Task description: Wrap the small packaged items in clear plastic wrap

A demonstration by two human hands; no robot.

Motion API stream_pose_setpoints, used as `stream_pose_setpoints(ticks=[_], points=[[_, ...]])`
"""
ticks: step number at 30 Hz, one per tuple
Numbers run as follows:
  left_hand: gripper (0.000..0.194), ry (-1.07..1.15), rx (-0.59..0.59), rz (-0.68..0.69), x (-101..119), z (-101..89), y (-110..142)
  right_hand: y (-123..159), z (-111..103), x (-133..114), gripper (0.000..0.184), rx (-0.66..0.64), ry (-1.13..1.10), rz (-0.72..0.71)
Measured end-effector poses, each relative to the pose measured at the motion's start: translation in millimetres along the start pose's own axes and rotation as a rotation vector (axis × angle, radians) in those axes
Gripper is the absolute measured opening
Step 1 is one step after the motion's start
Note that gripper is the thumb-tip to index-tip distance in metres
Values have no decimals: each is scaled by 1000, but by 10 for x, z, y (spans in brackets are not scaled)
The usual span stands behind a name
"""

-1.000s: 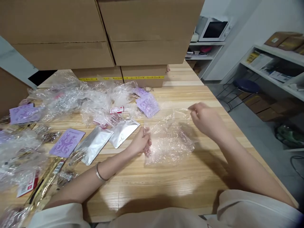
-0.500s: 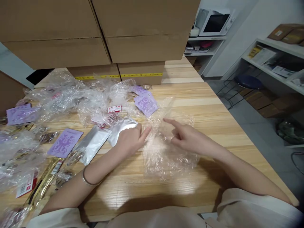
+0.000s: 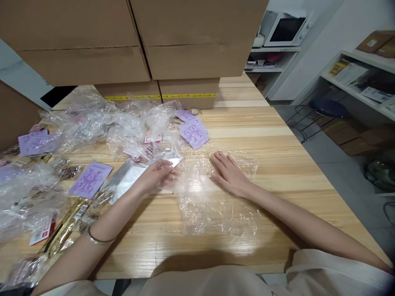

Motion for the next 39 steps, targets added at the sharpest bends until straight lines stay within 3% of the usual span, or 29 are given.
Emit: stream_pose_setpoints(ticks=[3,8,11,13,14,16,18,20,22,27,32,36,39], points=[[48,-137,28,15,25,-214,54,14,131,239,67,-95,86,-70],[65,-297,-54,-3,25,-434,204,-72,-215,382,44,-147,-202,-176],[64,-309,-61,21,-29,-580,245,-359,-537,534,39,20,-404,-14],[63,-288,-63,23,-82,-642,244,-633,-719,616,32,182,-432,93],[64,-277,-63,23,-101,-661,243,-806,-746,613,27,191,-435,107],[69,-285,-79,23,-115,-671,252,-1153,-745,617,27,173,-432,153],[73,-358,-123,28,-106,-653,278,-1436,-669,662,46,95,-395,277],[73,-459,-182,24,-109,-629,311,-1619,-562,685,58,-23,-342,382],[69,-526,-191,19,-116,-640,335,-1717,-480,658,54,-128,-317,410],[66,-520,-100,13,-100,-655,340,-1799,-544,557,42,-230,-322,310],[62,-396,-63,6,-114,-604,308,-1968,-966,428,45,-95,-223,37],[63,-340,-86,22,-151,-578,273,-2081,-867,459,46,-273,-166,95],[63,-349,-99,22,-162,-578,266,-2075,-796,447,47,-290,-201,115]])
Point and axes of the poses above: each hand's wrist, its own y-axis away from the middle knuckle, its own z-axis out of the palm, x = y × z, the point moved 8 cm from there along -y, towards the middle knuckle, and after that the axes turned 10 degrees about -x, right-handed, at the moved point
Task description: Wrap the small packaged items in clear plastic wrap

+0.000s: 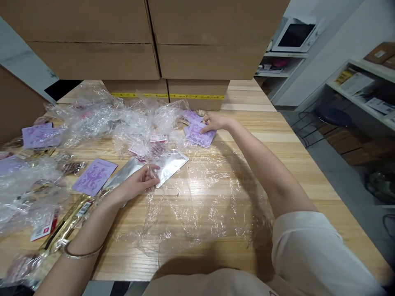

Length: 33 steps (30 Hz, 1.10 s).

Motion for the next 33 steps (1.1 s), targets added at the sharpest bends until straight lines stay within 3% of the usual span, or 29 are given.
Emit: stream_pose_setpoints(ticks=[4,6,9,11,13,15,17,18,20,22,24,27,30,33], points=[[60,-8,1,0,-11,-17,6,122,-33,108,42,76,-195,4],[58,-7,0,7,-14,-19,9,280,-196,229,40,253,-283,27],[54,-1,13,1,-29,-23,11,722,-473,354,35,646,-372,30],[49,13,42,12,-29,-45,11,988,-432,311,32,713,-494,-49],[46,32,89,44,-22,-100,14,1093,-106,134,35,464,-651,-153],[44,57,120,67,-28,-160,20,1177,418,-84,36,107,-733,-163],[44,82,146,67,-42,-221,37,1294,912,-275,33,-175,-683,-146],[44,93,157,61,-47,-246,51,1351,1064,-354,30,-240,-572,-162],[45,104,184,46,-42,-286,85,1436,1145,-472,26,-227,-314,-225],[45,93,194,37,-20,-295,112,1494,1010,-532,27,-138,-139,-263],[43,59,202,45,10,-293,124,1508,837,-540,28,-130,-160,-254],[40,6,200,39,24,-277,118,1438,748,-614,29,-237,-286,-299],[39,-7,155,25,27,-231,111,1289,891,-716,19,-221,-189,-363],[43,9,147,-3,22,-233,142,1229,1119,-738,10,-39,149,-337]])
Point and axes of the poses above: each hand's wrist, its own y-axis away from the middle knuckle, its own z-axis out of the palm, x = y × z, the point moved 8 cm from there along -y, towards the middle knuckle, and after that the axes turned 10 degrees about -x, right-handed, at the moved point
